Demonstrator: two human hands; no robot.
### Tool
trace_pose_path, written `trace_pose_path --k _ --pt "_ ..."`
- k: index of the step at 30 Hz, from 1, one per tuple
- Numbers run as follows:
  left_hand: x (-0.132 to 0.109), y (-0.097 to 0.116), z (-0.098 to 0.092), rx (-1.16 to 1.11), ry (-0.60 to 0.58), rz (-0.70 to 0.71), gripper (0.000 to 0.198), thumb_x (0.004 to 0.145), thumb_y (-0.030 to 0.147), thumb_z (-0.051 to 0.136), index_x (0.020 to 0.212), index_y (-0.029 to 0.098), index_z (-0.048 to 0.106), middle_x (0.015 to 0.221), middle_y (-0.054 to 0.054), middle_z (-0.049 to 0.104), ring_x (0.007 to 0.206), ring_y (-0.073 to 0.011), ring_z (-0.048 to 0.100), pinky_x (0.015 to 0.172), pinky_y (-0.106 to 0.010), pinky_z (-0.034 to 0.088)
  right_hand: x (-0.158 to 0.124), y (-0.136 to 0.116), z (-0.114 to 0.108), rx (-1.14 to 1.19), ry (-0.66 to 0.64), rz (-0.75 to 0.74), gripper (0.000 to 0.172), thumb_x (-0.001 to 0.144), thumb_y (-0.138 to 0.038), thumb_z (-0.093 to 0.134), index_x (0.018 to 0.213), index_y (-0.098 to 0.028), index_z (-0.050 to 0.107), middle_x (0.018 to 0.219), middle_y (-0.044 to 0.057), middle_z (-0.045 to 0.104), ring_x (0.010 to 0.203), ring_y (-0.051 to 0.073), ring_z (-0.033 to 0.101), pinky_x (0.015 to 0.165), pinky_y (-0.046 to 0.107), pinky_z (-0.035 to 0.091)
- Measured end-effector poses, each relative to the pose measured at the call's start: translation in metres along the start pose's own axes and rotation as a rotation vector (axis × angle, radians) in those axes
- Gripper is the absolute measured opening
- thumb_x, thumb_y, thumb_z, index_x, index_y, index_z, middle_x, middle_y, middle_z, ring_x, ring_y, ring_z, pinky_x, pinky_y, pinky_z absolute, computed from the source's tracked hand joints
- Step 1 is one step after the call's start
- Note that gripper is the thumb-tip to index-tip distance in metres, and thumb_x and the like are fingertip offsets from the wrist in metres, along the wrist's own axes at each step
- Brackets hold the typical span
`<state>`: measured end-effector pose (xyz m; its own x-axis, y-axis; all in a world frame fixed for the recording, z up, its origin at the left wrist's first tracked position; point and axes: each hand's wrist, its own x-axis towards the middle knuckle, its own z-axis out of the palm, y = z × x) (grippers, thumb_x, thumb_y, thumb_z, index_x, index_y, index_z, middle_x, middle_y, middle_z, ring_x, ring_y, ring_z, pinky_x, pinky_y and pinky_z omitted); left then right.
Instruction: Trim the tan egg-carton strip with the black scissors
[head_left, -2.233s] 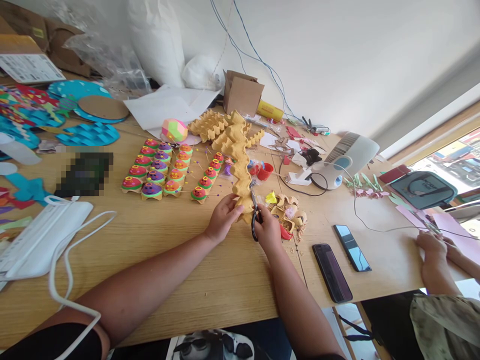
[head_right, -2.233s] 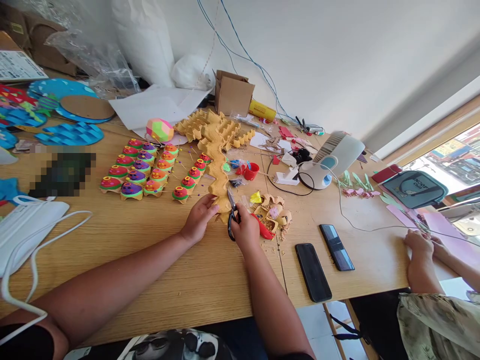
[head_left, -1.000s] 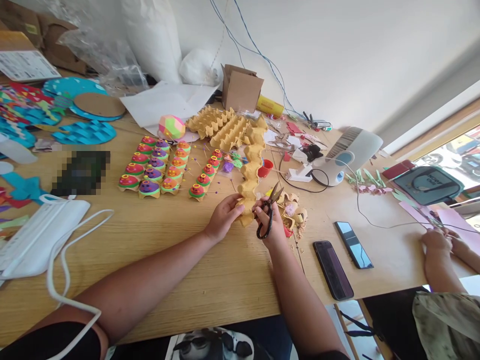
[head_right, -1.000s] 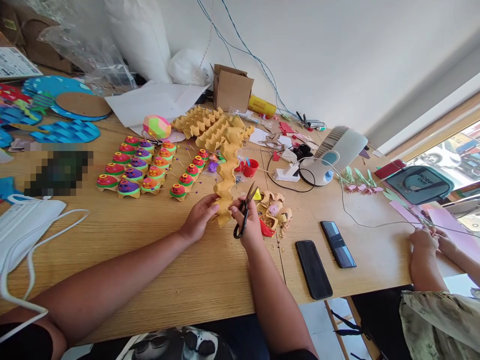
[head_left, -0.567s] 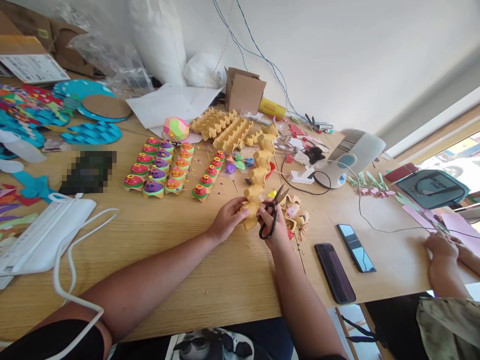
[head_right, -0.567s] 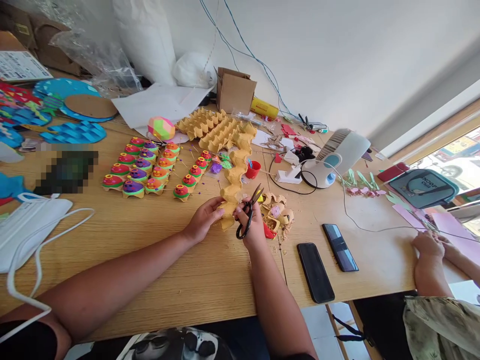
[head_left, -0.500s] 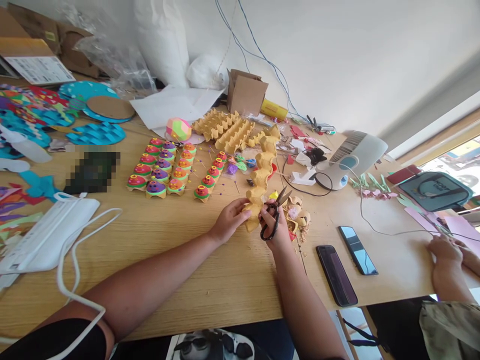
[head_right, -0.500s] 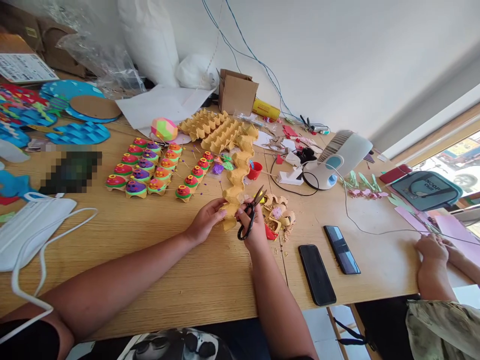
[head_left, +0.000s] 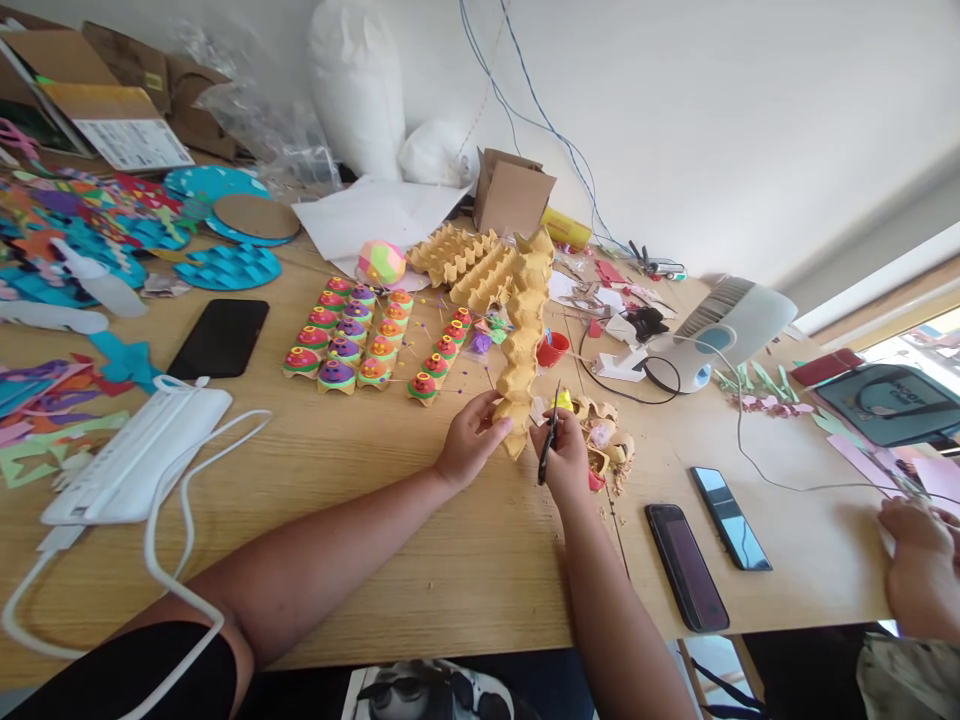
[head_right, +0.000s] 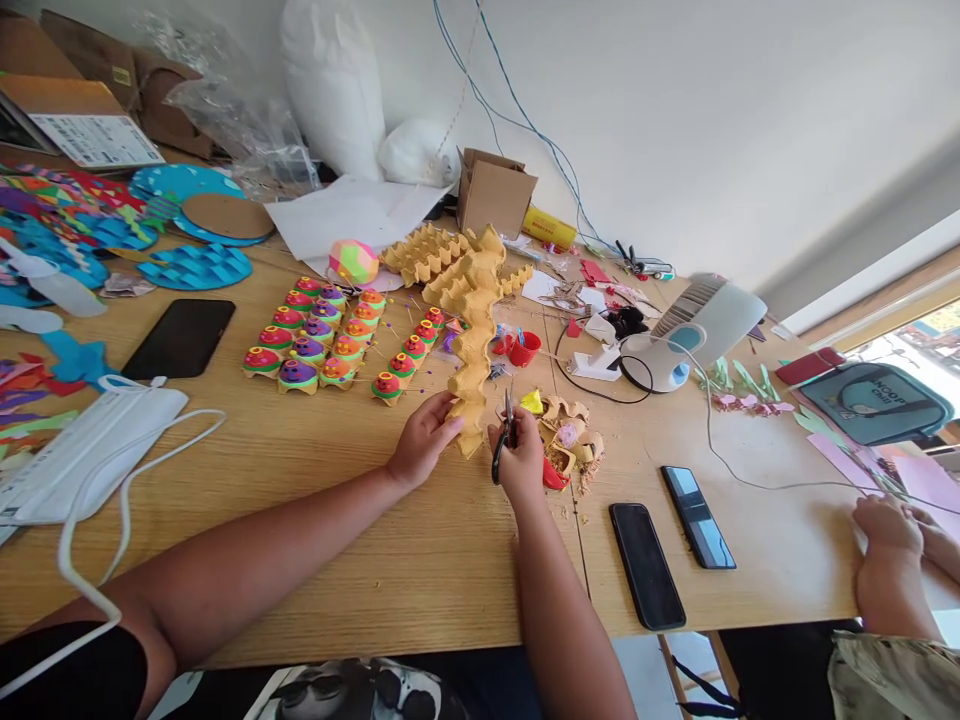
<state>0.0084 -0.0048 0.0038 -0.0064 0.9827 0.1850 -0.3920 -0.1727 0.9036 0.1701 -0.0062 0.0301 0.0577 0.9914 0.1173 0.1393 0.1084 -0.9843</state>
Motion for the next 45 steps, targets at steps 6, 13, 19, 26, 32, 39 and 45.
trace_pose_path --k 6,13,19,26,32,39,45 --pt "0.0 0.002 0.0 -0.013 -0.004 0.001 0.055 0.087 0.043 0.073 0.133 0.014 0.06 0.112 -0.011 0.074 0.102 -0.0225 0.069 0.09 -0.032 0.053 -0.001 -0.001 0.001 0.132 -0.016 0.022 0.039 0.074 -0.03 0.08 0.104 -0.025 0.054 0.087 -0.002 0.065 0.083 0.017 0.062 0.08 0.032 0.047" --pt "0.001 0.007 0.001 -0.05 -0.013 0.023 0.049 0.088 0.047 0.071 0.124 0.015 0.063 0.118 -0.012 0.075 0.109 -0.0251 0.069 0.091 -0.033 0.054 -0.005 -0.005 0.001 0.301 -0.063 0.031 0.039 0.079 -0.039 0.08 0.107 -0.026 0.055 0.086 -0.003 0.066 0.072 0.014 0.058 0.071 0.029 0.046" --pt "0.001 0.006 0.001 -0.045 -0.002 0.018 0.047 0.086 0.045 0.072 0.122 0.016 0.065 0.123 -0.012 0.074 0.116 -0.0261 0.068 0.095 -0.035 0.054 -0.01 -0.005 0.009 0.341 -0.122 0.033 0.044 0.075 -0.034 0.083 0.108 -0.027 0.055 0.093 -0.001 0.065 0.082 0.015 0.058 0.077 0.029 0.048" --pt "-0.002 0.005 0.002 -0.067 -0.045 -0.03 0.049 0.085 0.043 0.074 0.124 0.015 0.064 0.125 -0.012 0.073 0.113 -0.0256 0.07 0.095 -0.036 0.055 -0.014 -0.012 0.01 0.333 -0.128 -0.001 0.042 0.075 -0.029 0.082 0.105 -0.028 0.052 0.084 -0.004 0.057 0.074 0.013 0.052 0.072 0.027 0.045" --pt "-0.002 0.005 0.002 -0.059 -0.051 -0.027 0.049 0.085 0.044 0.073 0.124 0.015 0.065 0.125 -0.012 0.074 0.112 -0.0266 0.07 0.094 -0.036 0.055 -0.013 -0.009 0.009 0.287 -0.058 -0.022 0.038 0.08 -0.037 0.078 0.106 -0.027 0.052 0.082 -0.004 0.057 0.075 0.015 0.053 0.076 0.029 0.045" --pt "-0.001 0.007 0.001 -0.053 -0.039 -0.001 0.048 0.086 0.045 0.073 0.122 0.016 0.066 0.122 -0.012 0.074 0.114 -0.0267 0.069 0.092 -0.034 0.056 -0.007 -0.008 0.007 0.176 0.013 0.012 0.039 0.076 -0.035 0.08 0.104 -0.027 0.054 0.078 -0.006 0.053 0.07 0.014 0.051 0.069 0.027 0.043" --pt "-0.001 0.005 0.0 -0.047 -0.056 -0.024 0.05 0.087 0.042 0.074 0.128 0.016 0.064 0.125 -0.011 0.073 0.11 -0.0247 0.07 0.09 -0.032 0.056 -0.008 -0.012 0.006 0.272 -0.023 -0.005 0.039 0.077 -0.034 0.081 0.104 -0.027 0.054 0.085 -0.002 0.063 0.078 0.015 0.057 0.08 0.031 0.048"
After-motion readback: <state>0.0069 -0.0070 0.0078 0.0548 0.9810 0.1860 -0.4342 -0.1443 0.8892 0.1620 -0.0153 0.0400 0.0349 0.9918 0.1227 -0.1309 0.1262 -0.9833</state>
